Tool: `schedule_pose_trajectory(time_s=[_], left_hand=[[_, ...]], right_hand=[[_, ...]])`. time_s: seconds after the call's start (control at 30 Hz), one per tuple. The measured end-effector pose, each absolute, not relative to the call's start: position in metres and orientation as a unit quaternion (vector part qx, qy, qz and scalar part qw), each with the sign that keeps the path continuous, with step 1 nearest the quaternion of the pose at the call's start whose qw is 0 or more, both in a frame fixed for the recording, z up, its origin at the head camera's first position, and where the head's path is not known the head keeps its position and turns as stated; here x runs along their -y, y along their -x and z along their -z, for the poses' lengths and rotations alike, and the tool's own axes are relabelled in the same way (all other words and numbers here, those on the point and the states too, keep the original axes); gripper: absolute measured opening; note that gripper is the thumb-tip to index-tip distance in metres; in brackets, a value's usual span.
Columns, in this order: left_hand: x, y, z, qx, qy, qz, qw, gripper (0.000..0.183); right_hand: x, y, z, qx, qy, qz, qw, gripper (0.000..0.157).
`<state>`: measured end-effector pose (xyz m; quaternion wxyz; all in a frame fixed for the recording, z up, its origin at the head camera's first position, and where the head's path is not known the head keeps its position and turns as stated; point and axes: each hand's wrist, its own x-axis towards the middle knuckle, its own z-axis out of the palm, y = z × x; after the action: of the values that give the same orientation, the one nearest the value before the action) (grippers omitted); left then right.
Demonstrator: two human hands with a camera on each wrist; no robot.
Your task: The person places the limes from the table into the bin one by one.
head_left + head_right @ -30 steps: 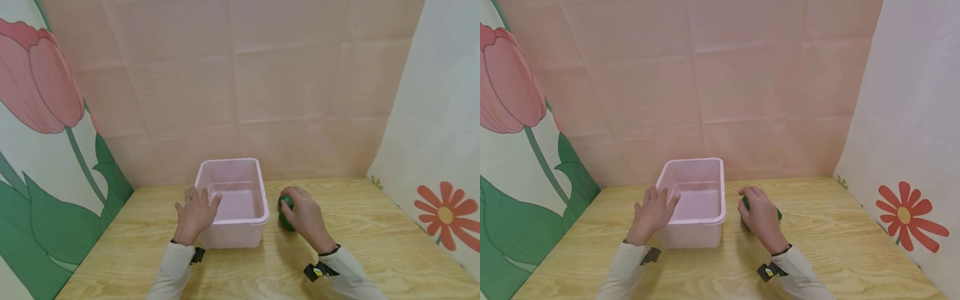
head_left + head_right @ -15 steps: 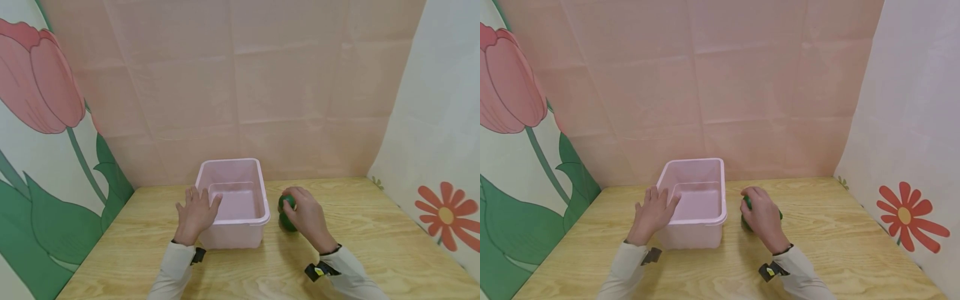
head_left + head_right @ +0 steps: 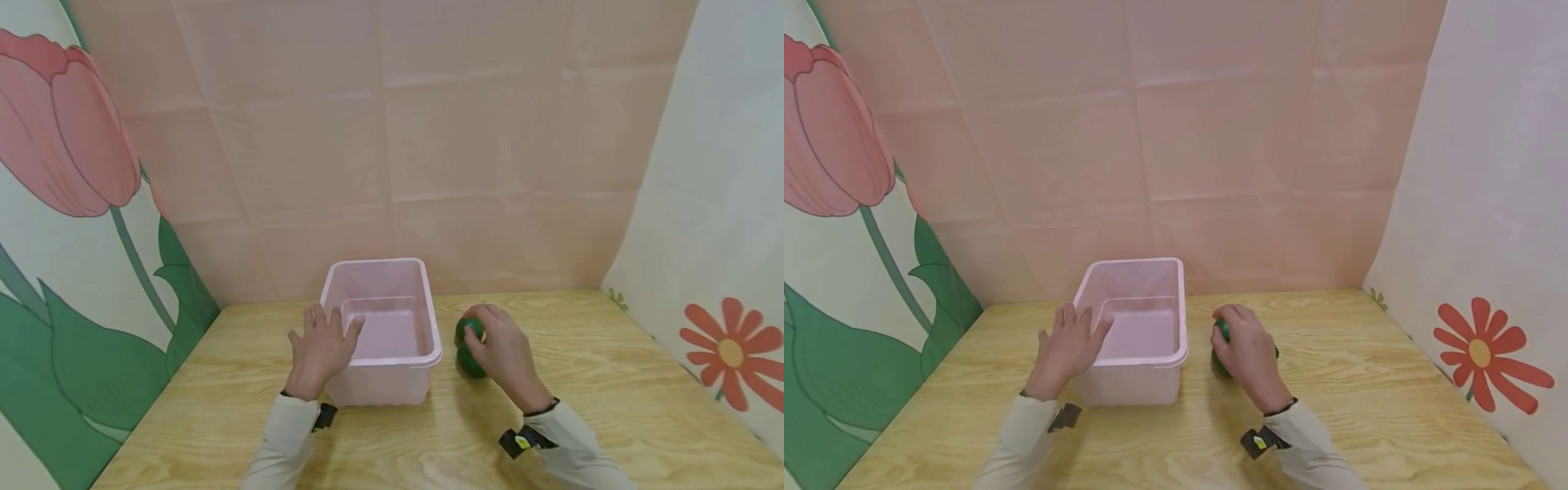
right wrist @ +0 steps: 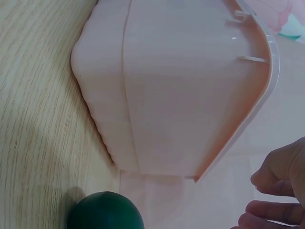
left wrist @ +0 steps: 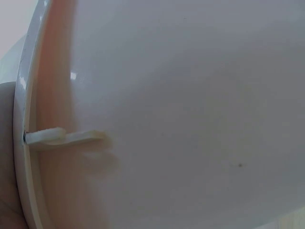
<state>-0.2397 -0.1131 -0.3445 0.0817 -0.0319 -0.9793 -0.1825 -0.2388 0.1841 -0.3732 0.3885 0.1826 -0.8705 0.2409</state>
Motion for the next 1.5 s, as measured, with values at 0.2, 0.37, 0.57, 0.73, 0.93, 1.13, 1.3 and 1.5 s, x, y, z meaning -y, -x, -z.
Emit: schedule_pose_trajectory(time_s=[0.2, 0.37, 0.57, 0.73, 0.93, 1.13, 1.3, 1.5], left_hand=[[0.1129, 0.2408, 0.3446, 0.98, 0.03, 0.18, 0.08, 0.077], [0.113, 0.2408, 0.3449, 0.98, 0.03, 0.178, 0.078, 0.077], [0.1131, 0.2401, 0.3455, 0.98, 0.032, 0.181, 0.076, 0.077], [0.1129, 0.2396, 0.3453, 0.98, 0.033, 0.182, 0.078, 0.076], [0.1125, 0.2391, 0.3448, 0.979, 0.031, 0.184, 0.079, 0.076], [0.1128, 0.2391, 0.345, 0.979, 0.033, 0.186, 0.081, 0.075], [0.1131, 0.2393, 0.3451, 0.979, 0.035, 0.183, 0.085, 0.075], [0.113, 0.2393, 0.3449, 0.978, 0.035, 0.184, 0.089, 0.075]], right_hand=[[-0.1852, 0.2402, 0.3734, 0.87, -0.181, -0.237, 0.393, 0.017], [-0.1862, 0.2404, 0.3742, 0.872, -0.173, -0.239, 0.39, 0.016], [-0.188, 0.2409, 0.3763, 0.876, -0.166, -0.241, 0.385, 0.016], [-0.189, 0.2417, 0.3775, 0.877, -0.164, -0.238, 0.384, 0.017], [-0.1897, 0.2421, 0.3768, 0.88, -0.163, -0.236, 0.379, 0.017], [-0.1913, 0.2427, 0.3773, 0.887, -0.157, -0.237, 0.363, 0.02], [-0.1924, 0.2433, 0.3764, 0.893, -0.152, -0.234, 0.354, 0.023], [-0.194, 0.2459, 0.3774, 0.896, -0.147, -0.231, 0.349, 0.027]])
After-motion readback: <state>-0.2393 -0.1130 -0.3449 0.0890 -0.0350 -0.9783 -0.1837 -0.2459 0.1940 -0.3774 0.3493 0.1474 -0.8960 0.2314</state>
